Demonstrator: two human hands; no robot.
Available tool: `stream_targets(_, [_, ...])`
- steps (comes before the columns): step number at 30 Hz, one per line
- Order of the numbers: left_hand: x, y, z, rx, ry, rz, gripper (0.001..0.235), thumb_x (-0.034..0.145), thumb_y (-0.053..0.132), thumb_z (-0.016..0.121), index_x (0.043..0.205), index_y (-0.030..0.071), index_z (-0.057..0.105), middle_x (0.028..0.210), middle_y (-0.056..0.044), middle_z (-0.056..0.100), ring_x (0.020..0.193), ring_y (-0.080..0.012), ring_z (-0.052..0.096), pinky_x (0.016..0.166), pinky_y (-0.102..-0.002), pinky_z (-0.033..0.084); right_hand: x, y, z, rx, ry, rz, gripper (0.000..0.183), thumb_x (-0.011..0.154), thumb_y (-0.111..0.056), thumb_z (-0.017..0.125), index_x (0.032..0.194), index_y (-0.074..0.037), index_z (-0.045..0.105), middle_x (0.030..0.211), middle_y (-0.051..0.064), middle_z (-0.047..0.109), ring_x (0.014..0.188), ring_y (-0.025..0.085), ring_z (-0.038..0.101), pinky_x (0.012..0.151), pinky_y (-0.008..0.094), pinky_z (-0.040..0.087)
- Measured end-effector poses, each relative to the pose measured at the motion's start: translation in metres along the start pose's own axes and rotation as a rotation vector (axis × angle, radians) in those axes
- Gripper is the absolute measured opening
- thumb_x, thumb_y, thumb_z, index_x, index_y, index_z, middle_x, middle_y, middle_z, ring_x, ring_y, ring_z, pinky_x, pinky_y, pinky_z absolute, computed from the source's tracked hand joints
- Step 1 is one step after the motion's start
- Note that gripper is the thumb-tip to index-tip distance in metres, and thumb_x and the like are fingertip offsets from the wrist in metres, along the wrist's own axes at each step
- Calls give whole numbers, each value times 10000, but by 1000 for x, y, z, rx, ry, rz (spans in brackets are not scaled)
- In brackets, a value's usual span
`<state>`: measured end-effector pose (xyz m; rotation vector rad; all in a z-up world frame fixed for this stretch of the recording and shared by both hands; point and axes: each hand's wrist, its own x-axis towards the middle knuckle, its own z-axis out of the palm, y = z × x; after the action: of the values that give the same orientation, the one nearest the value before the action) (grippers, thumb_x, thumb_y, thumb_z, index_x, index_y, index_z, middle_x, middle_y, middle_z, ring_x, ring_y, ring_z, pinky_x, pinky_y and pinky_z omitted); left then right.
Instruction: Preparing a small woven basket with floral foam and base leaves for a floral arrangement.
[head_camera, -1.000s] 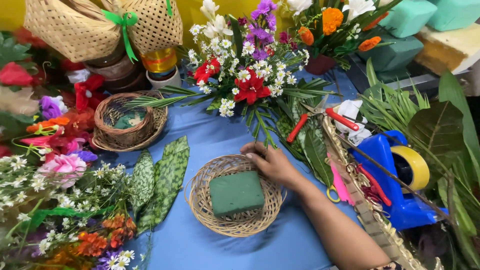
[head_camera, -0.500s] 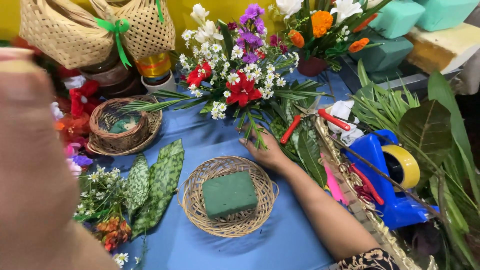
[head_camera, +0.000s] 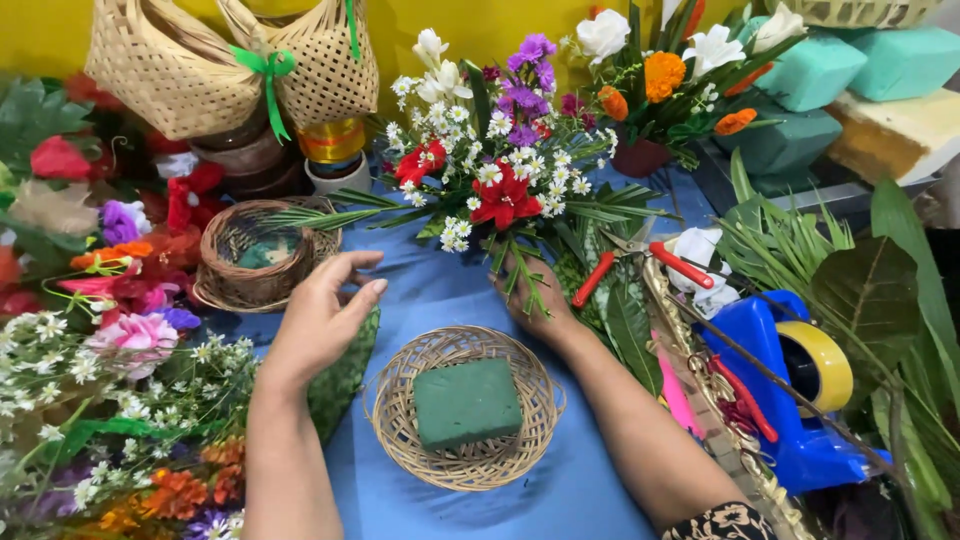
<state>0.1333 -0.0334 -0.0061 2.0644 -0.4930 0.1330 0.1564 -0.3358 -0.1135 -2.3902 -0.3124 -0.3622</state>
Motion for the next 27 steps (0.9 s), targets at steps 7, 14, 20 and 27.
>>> stream_targets(7, [4, -39, 36, -429, -150, -172, 358, 960, 185, 653, 1302, 85, 684, 1203, -87, 731, 987, -150, 612, 845, -313, 568, -2, 15, 6, -49, -33, 57, 536, 988, -365, 656, 1445, -115, 532, 1276, 267, 645, 1178, 496, 629, 965, 607, 539])
stream_targets(14, [0, -52, 68, -642, -357, -204, 467, 960, 194, 665, 1375, -10, 602, 1321, -228, 659, 1252, -295, 595, 1066, -454, 491, -4, -3, 2, -116, -66, 148, 622, 1006, -449, 623, 1495, -96, 470, 1331, 299, 601, 1246, 497, 592, 1003, 627, 519])
stream_targets(20, [1, -57, 82, -698, -477, -214, 501, 967, 224, 663, 1402, -9, 574, 1351, -245, 642, 1282, -336, 592, 1101, -496, 465, -7, 5, 10, -96, 10, 71, 583, 1000, -385, 651, 1465, -68, 497, 1315, 317, 604, 1246, 516, 582, 1015, 624, 505])
stream_targets(27, [12, -80, 96, -860, -329, -275, 558, 983, 256, 646, 1475, 34, 510, 1410, -192, 611, 1259, -278, 593, 1071, -439, 490, 0, 24, 9, 128, 146, 155, 553, 990, -323, 605, 1456, -68, 453, 1298, 309, 591, 1208, 564, 557, 1013, 667, 474])
